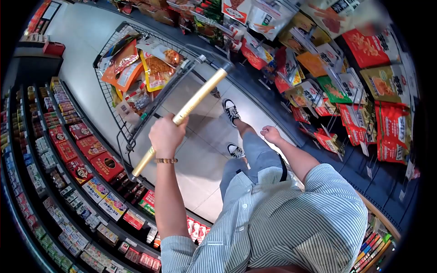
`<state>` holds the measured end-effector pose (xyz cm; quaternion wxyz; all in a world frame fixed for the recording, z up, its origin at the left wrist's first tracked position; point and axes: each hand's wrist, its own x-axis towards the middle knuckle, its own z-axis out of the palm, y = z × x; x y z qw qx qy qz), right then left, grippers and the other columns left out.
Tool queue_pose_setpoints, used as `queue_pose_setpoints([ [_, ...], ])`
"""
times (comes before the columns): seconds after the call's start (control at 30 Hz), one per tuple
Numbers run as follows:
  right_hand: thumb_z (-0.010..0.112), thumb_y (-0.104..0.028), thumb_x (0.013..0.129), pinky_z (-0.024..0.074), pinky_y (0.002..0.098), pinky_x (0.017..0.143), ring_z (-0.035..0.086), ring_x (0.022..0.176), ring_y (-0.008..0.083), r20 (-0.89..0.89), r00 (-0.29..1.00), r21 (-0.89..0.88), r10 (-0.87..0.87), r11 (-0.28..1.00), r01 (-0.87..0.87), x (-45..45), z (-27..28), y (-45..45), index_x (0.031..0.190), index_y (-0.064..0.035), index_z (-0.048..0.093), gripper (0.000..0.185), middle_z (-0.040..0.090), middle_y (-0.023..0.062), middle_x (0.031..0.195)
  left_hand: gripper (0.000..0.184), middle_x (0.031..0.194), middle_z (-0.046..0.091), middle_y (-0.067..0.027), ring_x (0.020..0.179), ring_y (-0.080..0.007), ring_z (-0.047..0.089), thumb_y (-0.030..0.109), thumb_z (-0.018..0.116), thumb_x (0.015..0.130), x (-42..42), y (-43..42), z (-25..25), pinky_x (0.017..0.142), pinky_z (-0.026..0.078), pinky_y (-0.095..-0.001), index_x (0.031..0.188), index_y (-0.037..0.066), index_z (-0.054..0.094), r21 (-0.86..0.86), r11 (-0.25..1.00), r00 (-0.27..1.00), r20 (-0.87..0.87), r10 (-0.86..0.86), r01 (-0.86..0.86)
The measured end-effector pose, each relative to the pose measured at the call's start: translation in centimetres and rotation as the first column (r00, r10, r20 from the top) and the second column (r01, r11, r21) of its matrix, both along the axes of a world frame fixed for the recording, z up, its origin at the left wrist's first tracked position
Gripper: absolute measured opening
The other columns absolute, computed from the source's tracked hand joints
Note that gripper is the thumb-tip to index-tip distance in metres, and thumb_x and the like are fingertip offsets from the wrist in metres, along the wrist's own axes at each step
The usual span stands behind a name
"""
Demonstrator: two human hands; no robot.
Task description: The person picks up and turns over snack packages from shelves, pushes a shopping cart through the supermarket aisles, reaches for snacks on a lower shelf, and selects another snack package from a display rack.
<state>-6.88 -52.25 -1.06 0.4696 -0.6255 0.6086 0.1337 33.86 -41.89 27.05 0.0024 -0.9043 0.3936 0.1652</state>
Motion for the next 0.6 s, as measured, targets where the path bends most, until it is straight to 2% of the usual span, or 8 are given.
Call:
queue_pose_setpoints([
  [0.13, 0.070, -0.031, 0.090, 0.0543, 0.0381, 0.088, 0.072, 0.094, 0.0300, -0.003, 0.993, 0.000, 0.118, 0.993, -0.118, 5.4, -1.5, -3.8, 0.114, -0.0036, 0.071, 0.037, 0.075, 0.0151, 0.102, 0.047, 0.080, 0.073, -0.0164, 0.078, -0.0368, 0.072, 0.057, 0.072, 0.083, 0.7, -1.0, 0.2, 0.070, 0.058, -0.0486, 0.091, 0.011, 0.075, 0.039, 0.999, 0.999, -0.053, 0.007, -0.005],
  [0.2, 0.069, -0.031, 0.092, 0.0550, 0.0385, 0.083, 0.072, 0.089, 0.0268, 0.135, 0.968, -0.095, 0.213, 0.975, -0.202, 8.6, -2.5, -6.1, 0.110, -0.0034, 0.072, 0.034, 0.074, 0.0145, 0.100, 0.047, 0.079, 0.072, -0.0161, 0.076, -0.0369, 0.072, 0.058, 0.072, 0.083, 1.2, -1.3, -0.1, 0.068, 0.057, -0.0489, 0.087, 0.011, 0.073, 0.023, 1.000, 0.995, -0.101, 0.012, -0.009],
  [0.27, 0.061, -0.030, 0.099, 0.0548, 0.0338, 0.075, 0.070, 0.082, 0.0205, 0.328, 0.936, 0.032, -0.132, 0.991, 0.128, 13.2, 0.0, -8.1, 0.110, -0.0036, 0.070, 0.030, 0.074, 0.0109, 0.096, 0.048, 0.079, 0.072, -0.0160, 0.076, -0.0380, 0.071, 0.061, 0.072, 0.082, 1.9, -1.8, -0.1, 0.069, 0.056, -0.0486, 0.091, 0.013, 0.077, 0.094, 0.995, 0.989, -0.139, 0.042, -0.030],
  [0.37, 0.056, -0.031, 0.104, 0.0527, 0.0274, 0.073, 0.067, 0.083, 0.0136, 0.514, 0.589, 0.392, -0.624, 0.781, 0.486, 20.4, 6.6, -13.2, 0.114, -0.0034, 0.068, 0.031, 0.072, 0.0076, 0.099, 0.049, 0.077, 0.072, -0.0157, 0.075, -0.0374, 0.071, 0.062, 0.071, 0.082, 2.8, -2.7, -0.3, 0.069, 0.056, -0.0479, 0.088, 0.014, 0.076, 0.087, 0.996, 0.986, -0.162, 0.037, -0.023],
  [0.43, 0.055, -0.032, 0.105, 0.0514, 0.0262, 0.076, 0.066, 0.089, 0.0124, 0.665, 0.432, 0.377, -0.609, 0.773, 0.510, 24.7, 12.3, -16.2, 0.117, -0.0041, 0.066, 0.032, 0.072, 0.0074, 0.103, 0.049, 0.078, 0.072, -0.0153, 0.075, -0.0368, 0.071, 0.063, 0.071, 0.082, 3.3, -3.4, 0.0, 0.068, 0.057, -0.0479, 0.086, 0.014, 0.076, 0.158, 0.986, 0.984, -0.159, 0.081, -0.056],
  [0.47, 0.055, -0.032, 0.105, 0.0514, 0.0262, 0.076, 0.066, 0.089, 0.0124, 0.663, 0.436, 0.380, -0.609, 0.775, 0.504, 26.4, 14.8, -17.1, 0.117, -0.0041, 0.066, 0.032, 0.072, 0.0074, 0.103, 0.049, 0.078, 0.072, -0.0153, 0.075, -0.0368, 0.071, 0.063, 0.071, 0.082, 3.4, -3.5, 0.2, 0.068, 0.057, -0.0479, 0.086, 0.014, 0.076, 0.161, 0.985, 0.983, -0.158, 0.088, -0.063],
  [0.53, 0.058, -0.029, 0.105, 0.0508, 0.0263, 0.082, 0.065, 0.094, 0.0120, 0.845, 0.429, 0.133, -0.318, 0.904, 0.407, 29.9, 19.3, -19.1, 0.116, -0.0038, 0.067, 0.029, 0.071, 0.0072, 0.103, 0.050, 0.078, 0.073, -0.0149, 0.075, -0.0364, 0.072, 0.064, 0.070, 0.082, 4.2, -4.1, 0.2, 0.068, 0.057, -0.0482, 0.087, 0.015, 0.076, 0.169, 0.983, 0.982, -0.159, 0.098, -0.071],
  [0.6, 0.067, -0.020, 0.098, 0.0506, 0.0282, 0.088, 0.064, 0.099, 0.0136, 0.878, 0.472, -0.062, -0.083, 0.957, 0.283, 32.5, 22.3, -19.3, 0.117, -0.0030, 0.066, 0.025, 0.070, 0.0059, 0.107, 0.051, 0.079, 0.073, -0.0147, 0.076, -0.0362, 0.072, 0.065, 0.070, 0.082, 5.0, -4.7, 0.3, 0.069, 0.057, -0.0481, 0.088, 0.015, 0.077, 0.166, 0.982, 0.981, -0.154, 0.121, -0.095],
])
